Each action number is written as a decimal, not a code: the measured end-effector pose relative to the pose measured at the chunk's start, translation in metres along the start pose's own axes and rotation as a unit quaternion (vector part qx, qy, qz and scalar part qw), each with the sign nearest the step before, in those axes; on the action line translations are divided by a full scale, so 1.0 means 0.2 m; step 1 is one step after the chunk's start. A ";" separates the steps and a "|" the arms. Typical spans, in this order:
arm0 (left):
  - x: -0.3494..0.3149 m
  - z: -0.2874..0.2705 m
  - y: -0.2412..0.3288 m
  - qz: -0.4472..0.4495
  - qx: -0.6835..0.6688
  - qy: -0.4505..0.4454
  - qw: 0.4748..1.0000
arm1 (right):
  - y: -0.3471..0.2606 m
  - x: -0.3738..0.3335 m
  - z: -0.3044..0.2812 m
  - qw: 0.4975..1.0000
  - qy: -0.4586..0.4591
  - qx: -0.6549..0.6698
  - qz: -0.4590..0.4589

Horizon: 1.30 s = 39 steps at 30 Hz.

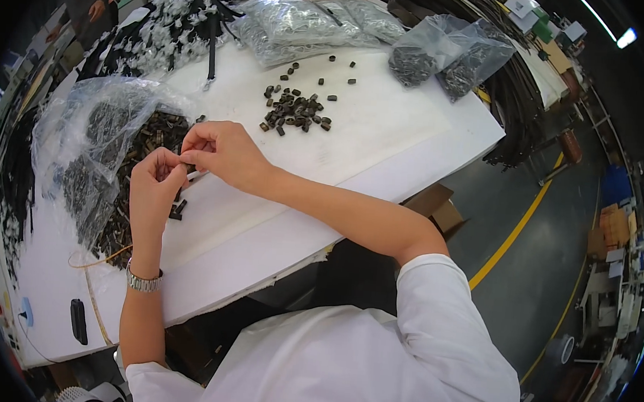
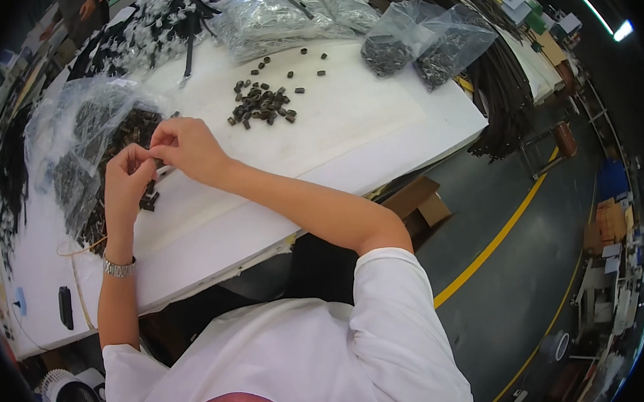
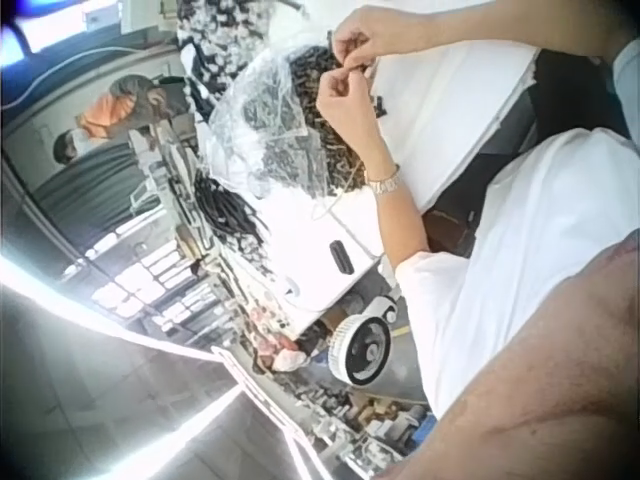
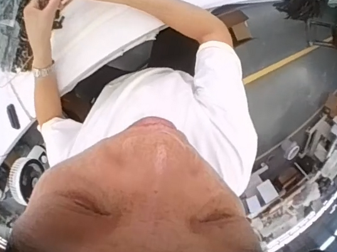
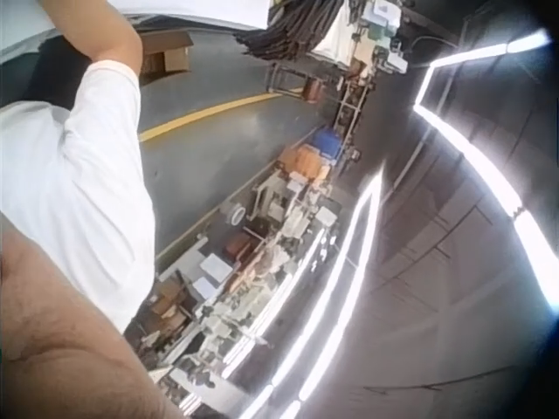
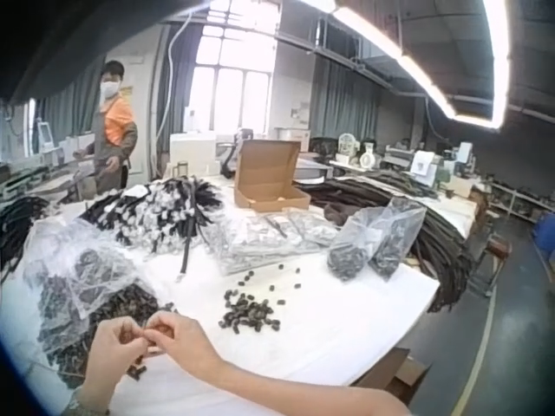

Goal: Assembling small metal buckles and straps into finished leather goods components.

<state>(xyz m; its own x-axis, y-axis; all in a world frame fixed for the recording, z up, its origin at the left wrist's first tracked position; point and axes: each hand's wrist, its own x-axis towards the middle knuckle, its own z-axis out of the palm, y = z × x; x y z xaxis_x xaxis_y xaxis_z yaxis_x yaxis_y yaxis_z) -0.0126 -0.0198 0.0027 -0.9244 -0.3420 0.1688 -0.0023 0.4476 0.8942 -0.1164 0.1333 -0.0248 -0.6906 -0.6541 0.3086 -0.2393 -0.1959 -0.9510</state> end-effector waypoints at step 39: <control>-0.02 0.01 -0.09 0.235 0.238 0.064 0.940 | 0.05 0.00 0.00 0.978 -0.038 0.135 0.154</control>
<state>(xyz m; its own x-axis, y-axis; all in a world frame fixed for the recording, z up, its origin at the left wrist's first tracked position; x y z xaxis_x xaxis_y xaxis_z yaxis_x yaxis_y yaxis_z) -0.0092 -0.0239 -0.0149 -0.8127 -0.0962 0.5747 0.1968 0.8830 0.4262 -0.1188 0.1324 -0.0335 -0.6462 -0.7631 0.0140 0.1681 -0.1601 -0.9727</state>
